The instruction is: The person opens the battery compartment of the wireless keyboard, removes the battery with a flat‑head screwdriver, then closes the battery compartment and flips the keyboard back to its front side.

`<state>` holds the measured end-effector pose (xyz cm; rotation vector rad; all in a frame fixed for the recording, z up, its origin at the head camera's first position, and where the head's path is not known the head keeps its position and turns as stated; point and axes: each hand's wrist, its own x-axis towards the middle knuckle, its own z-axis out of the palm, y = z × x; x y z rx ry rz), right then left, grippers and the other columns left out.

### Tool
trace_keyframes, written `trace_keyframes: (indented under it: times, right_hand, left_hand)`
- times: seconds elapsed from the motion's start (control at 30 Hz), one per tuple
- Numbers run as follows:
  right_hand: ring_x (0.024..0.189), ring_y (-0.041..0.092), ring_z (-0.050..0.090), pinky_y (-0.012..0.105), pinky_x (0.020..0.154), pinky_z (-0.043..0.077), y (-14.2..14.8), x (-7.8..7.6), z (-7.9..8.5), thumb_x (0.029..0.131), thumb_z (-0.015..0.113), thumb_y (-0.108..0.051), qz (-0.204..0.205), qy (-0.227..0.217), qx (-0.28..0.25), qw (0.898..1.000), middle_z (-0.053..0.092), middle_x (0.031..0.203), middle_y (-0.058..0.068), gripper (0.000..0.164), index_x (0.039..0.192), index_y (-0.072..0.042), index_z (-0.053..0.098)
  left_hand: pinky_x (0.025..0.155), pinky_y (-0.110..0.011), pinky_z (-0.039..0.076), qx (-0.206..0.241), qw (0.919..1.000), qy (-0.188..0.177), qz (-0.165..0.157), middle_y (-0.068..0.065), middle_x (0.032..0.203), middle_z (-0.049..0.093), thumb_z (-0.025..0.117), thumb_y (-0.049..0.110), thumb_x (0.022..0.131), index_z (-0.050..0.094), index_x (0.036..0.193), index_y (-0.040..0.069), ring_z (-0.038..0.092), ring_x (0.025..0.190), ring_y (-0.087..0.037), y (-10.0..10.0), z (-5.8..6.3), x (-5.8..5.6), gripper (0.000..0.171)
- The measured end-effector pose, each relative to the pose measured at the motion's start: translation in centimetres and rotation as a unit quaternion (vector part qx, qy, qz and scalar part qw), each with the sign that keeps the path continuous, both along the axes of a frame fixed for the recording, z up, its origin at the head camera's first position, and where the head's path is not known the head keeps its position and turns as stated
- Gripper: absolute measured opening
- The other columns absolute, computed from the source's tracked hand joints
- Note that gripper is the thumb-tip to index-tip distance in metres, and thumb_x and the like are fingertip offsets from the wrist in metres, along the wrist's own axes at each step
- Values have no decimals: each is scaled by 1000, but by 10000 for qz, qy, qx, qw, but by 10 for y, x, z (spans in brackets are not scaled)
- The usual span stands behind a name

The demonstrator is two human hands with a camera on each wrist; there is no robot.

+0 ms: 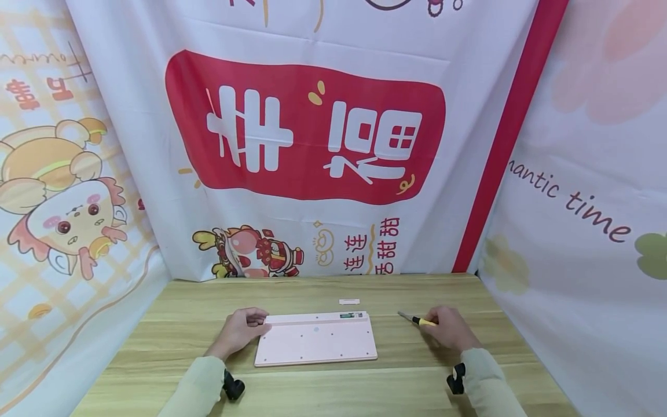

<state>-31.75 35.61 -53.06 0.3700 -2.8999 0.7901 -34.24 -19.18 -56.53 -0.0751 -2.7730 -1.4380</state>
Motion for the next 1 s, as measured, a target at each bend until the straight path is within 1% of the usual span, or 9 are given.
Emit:
trace_keyframes:
  times: [0.1,0.2,0.43,0.57,0.67,0.77,0.8,0.9,1.0]
  right_hand:
    - [67,2,55,23,63,48,0,2,-6,88,84,-18,96,195,72,9997,71,74,-8,10,83,-13,77]
    - [66,0,54,23,63,48,-2,2,-10,87,84,-15,116,270,142,9995,70,72,-9,10,81,-14,77]
    - [66,2,51,25,64,47,-7,2,-11,85,86,-14,141,639,683,9955,64,69,-11,15,75,-17,74]
    - [67,5,51,26,63,47,-9,1,-10,85,86,-15,128,550,781,9953,64,69,-10,16,75,-16,74]
    - [67,6,51,26,63,47,-9,-1,-6,85,86,-17,149,469,814,9955,64,70,-9,16,76,-15,74]
    - [67,6,52,26,62,47,-9,-4,1,84,87,-18,246,449,861,9950,64,71,-8,15,79,-12,74]
    - [68,6,54,27,63,49,-9,-5,4,84,87,-17,281,456,864,9948,66,73,-7,14,82,-11,74]
    - [74,11,59,33,68,55,-14,-9,16,84,87,-16,336,237,837,9956,70,80,-1,17,91,-4,76]
    - [84,16,66,41,78,62,-25,-13,28,87,86,-16,294,-103,837,9960,76,93,6,24,104,-1,77]
  left_hand:
    - [94,-41,63,4,10000,31,-15,-1,108,77,86,21,90,77,119,12,71,101,-16,0,0,1,31]
    - [94,-41,63,14,10000,45,-27,-1,108,77,86,20,90,76,119,12,71,101,-16,0,0,2,32]
    - [94,-41,63,73,9999,94,-43,-1,107,77,86,18,90,77,118,11,71,100,-16,1,0,2,30]
    - [94,-41,63,41,9999,114,-25,-1,106,77,86,18,90,77,117,10,71,99,-16,1,1,2,30]
    - [94,-41,63,22,9999,109,-6,-1,107,77,86,18,90,77,118,11,71,100,-16,2,1,1,31]
    - [95,-42,63,38,9999,95,-7,-2,108,77,85,18,90,76,119,11,71,101,-17,2,1,0,31]
    - [95,-42,63,37,10000,91,-10,-2,108,77,85,19,90,76,119,11,71,101,-17,2,1,-1,31]
    - [95,-42,63,57,10000,75,-18,-3,109,77,85,18,90,76,119,11,71,101,-17,2,1,0,31]
    - [94,-41,63,73,10000,56,-19,-3,109,77,85,18,90,77,118,11,71,100,-17,2,0,0,30]
